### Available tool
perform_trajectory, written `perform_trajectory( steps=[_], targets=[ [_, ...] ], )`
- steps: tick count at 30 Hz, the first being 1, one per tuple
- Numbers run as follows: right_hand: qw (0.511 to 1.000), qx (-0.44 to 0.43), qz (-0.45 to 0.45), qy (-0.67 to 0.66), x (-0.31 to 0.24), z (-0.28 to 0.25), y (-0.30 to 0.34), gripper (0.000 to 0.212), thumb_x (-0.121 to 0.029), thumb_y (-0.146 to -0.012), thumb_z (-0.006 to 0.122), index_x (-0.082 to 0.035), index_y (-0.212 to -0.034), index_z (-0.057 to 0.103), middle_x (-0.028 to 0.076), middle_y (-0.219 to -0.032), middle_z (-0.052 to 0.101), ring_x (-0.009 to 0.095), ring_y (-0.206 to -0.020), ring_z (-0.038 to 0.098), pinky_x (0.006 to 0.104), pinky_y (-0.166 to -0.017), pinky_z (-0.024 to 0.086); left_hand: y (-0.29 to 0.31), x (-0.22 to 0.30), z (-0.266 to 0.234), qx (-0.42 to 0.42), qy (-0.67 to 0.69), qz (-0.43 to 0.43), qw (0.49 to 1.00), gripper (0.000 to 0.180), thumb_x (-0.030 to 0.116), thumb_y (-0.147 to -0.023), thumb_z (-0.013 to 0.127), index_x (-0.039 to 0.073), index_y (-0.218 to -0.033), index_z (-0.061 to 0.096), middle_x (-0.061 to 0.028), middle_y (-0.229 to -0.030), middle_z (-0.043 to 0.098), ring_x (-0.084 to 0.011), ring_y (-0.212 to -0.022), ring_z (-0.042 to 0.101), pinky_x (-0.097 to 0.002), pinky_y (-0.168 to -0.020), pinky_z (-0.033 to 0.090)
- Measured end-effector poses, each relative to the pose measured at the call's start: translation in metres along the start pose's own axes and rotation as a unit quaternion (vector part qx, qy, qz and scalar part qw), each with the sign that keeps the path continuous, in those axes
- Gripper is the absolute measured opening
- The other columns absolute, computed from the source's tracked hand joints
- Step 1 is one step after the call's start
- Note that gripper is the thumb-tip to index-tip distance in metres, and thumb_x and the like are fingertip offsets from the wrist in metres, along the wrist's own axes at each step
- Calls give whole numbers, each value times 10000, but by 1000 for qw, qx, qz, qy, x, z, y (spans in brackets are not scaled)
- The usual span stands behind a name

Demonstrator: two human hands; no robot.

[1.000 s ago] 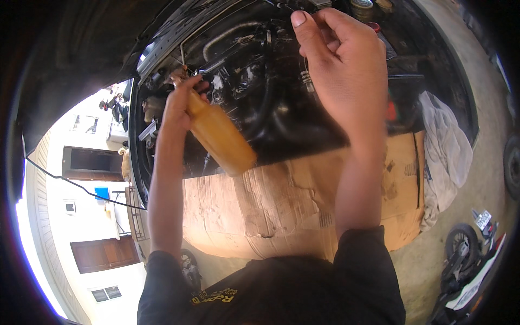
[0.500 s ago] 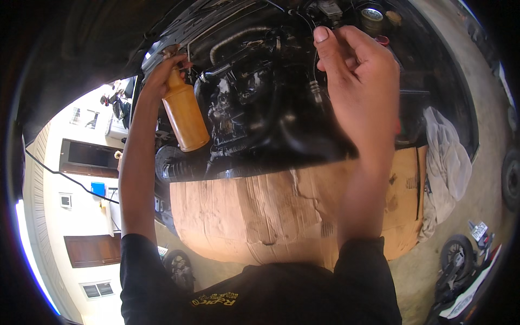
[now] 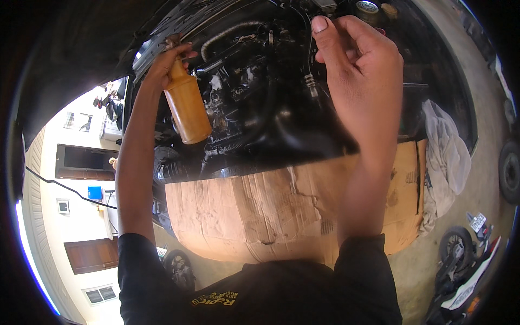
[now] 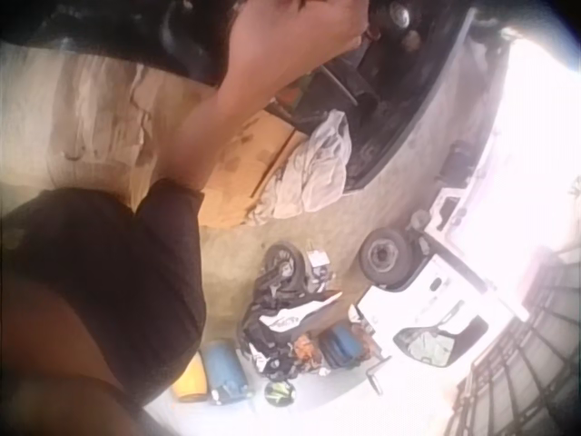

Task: The person sprays a white liquid from a spray bottle onto a cardboard sheet placed over the engine bay, then wipes the engine components with a cloth. They later use a yellow squeeze bottle to apply a yellow liquid to various engine parts, continuing to wipe and treat the surfaces.

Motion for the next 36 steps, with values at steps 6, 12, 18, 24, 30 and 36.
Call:
perform_trajectory(
  steps=[6, 12, 18, 24, 30, 36],
  targets=[
    [1000, -2, 3, 6, 2, 2, -1, 388, -333, -1152, 799, 25, -1003, 783, 47, -734, 718, 49, -641, 587, 265, -642, 459, -4, -11, 5, 18, 1, -6, 1000, 252, 242, -1048, 864, 38, -1147, 754, -81, -930, 745, -170, -706, 657, -371, -643, 561],
    [999, -37, 14, 24, 3, 1, 0, 406, -390, -1173, 767, 7, -1138, 842, 2, -840, 735, 57, -804, 654, 247, -768, 515, -5, -25, -10, 64, -1, -58, 996, 271, 225, -1059, 850, 15, -1211, 774, -88, -933, 727, -169, -753, 665, -361, -670, 571],
    [1000, -22, 17, -8, 6, -5, 1, 387, -381, -1167, 777, -1, -1136, 847, 0, -846, 740, 57, -807, 658, 245, -769, 516, 14, -27, -12, 31, -15, -33, 999, 450, 276, -1020, 899, 83, -1351, 662, -69, -938, 744, -139, -673, 660, -350, -629, 586],
    [1000, -31, -2, 0, 6, -5, 0, 370, -367, -1168, 780, -4, -1148, 853, 1, -853, 750, 56, -808, 664, 244, -766, 520, 56, -23, 7, -1, -18, -29, 999, 690, 261, -1008, 912, 166, -1606, 579, -78, -971, 750, -140, -681, 663, -332, -633, 584],
    [999, -32, -7, -13, 7, -2, 1, 350, -347, -1165, 787, -4, -1152, 855, -2, -852, 753, 55, -808, 667, 240, -768, 525, 75, -15, 36, -33, -8, -66, 997, 672, 254, -1007, 912, 107, -1583, 597, -108, -1041, 764, -136, -675, 665, -315, -629, 588],
    [1000, -26, -1, -2, 10, -10, -1, 375, -375, -1164, 785, -7, -1156, 859, 2, -855, 761, 58, -813, 682, 243, -768, 531, 78, -10, 59, -51, 7, -55, 997, 370, 265, -1000, 916, 55, -1239, 727, -82, -983, 772, -148, -687, 660, -346, -634, 577]
  ],
)
Point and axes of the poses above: each hand's wrist, its own y-axis away from the middle knuckle, its own z-axis out of the palm, x = y × z, the point moved 9 cm from there along -y, towards the middle knuckle
